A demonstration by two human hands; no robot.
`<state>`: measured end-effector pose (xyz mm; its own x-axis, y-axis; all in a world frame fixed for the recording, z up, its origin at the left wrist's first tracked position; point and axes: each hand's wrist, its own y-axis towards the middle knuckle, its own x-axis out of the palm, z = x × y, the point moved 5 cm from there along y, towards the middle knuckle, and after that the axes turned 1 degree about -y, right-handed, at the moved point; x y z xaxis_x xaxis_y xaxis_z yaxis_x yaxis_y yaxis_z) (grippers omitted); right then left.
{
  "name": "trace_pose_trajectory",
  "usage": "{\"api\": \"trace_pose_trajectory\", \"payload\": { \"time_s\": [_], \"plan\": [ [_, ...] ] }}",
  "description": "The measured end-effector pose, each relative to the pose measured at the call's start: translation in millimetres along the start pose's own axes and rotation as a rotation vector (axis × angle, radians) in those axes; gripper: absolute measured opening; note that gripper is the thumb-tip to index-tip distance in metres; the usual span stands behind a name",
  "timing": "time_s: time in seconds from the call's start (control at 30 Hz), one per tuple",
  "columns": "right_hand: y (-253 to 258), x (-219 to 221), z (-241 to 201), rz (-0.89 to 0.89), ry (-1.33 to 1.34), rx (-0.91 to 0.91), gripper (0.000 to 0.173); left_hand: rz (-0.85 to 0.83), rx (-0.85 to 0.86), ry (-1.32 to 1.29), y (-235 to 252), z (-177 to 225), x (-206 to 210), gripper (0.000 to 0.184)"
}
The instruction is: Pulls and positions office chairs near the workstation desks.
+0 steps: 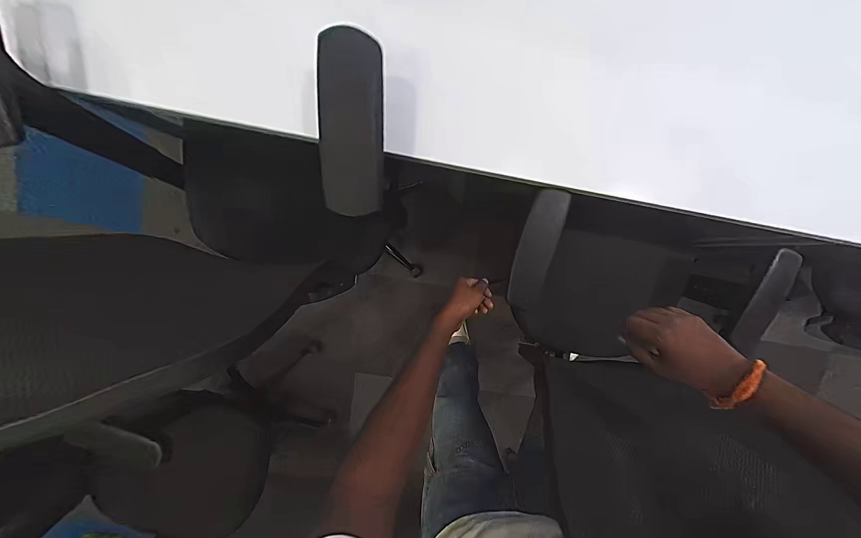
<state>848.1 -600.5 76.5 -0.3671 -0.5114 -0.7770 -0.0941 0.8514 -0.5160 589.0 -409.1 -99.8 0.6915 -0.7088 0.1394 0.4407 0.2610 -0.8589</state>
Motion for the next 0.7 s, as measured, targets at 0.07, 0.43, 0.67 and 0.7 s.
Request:
{"api": "trace_pose_trajectory", "payload": {
  "time_s": [0.07,0.43,0.67,0.7],
  "plan": [
    [41,-3,-15,0.066,0.204,0.211,0.04,0.078,-0.111,-0.279,30,-29,-1,0.04],
    [176,48,-42,0.523,0.836,0.844,0.073,-0.206,-0.199,-0.885,84,10,67,0.071],
    [198,51,-37,0.823,0.815,0.977,0.043,-0.134,-0.237,-0.941,109,16,78,0.05],
    [198,52,-36,0.825,0.801,0.976,0.043,-0.167,-0.22,-0.995,113,17,79,0.055]
  ]
}}
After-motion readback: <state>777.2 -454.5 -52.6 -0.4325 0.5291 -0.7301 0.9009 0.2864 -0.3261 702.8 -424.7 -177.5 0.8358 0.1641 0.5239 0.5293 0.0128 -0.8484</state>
